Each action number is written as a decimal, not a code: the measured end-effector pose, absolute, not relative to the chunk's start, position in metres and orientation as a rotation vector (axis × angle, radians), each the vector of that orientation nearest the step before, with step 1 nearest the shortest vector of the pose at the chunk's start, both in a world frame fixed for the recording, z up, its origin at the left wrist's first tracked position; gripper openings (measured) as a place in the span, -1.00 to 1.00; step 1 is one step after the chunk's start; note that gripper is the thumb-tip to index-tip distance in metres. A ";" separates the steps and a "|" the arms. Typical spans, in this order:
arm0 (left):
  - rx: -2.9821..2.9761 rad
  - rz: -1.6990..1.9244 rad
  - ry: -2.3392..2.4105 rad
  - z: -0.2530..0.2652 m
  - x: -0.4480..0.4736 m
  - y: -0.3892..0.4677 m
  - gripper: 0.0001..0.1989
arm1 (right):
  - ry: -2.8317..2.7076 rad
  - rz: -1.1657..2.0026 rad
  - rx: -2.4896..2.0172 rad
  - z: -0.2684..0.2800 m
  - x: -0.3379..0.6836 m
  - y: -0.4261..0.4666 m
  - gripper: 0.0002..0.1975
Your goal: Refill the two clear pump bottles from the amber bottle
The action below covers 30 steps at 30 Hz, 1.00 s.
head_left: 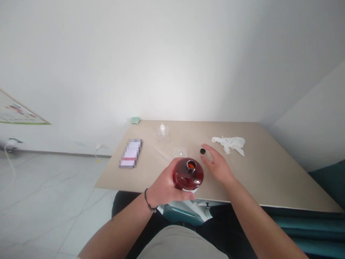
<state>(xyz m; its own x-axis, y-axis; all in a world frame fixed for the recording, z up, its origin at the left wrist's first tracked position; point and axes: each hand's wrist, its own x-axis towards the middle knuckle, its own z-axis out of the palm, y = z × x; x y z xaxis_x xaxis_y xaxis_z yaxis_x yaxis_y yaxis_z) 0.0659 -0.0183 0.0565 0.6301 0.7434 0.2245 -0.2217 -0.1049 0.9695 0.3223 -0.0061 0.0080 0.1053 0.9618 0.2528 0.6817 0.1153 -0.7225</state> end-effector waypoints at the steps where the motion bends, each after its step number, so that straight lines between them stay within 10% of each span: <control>1: 1.444 0.888 0.472 0.057 0.069 -0.019 -0.13 | -1.609 0.634 -1.461 0.012 0.317 -0.019 -0.50; 7: 1.416 0.955 0.501 0.056 0.089 -0.020 -0.04 | -1.597 0.942 -0.949 0.027 0.275 -0.074 -0.02; 21: 1.827 0.695 1.037 0.021 0.058 0.065 0.20 | -1.407 0.726 -1.229 0.018 0.314 -0.072 -0.08; 30: 1.868 0.679 0.953 0.028 0.063 0.063 -0.22 | -1.557 0.626 -1.354 0.031 0.326 -0.074 -0.12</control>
<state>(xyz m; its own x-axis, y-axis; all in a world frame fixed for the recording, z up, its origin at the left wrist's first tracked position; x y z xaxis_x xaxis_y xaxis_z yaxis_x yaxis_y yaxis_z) 0.0632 0.0634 0.0276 0.5510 0.8318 0.0671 0.3351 -0.2942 0.8951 0.3261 -0.0742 0.0307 0.0598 0.9461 0.3183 0.4619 0.2565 -0.8490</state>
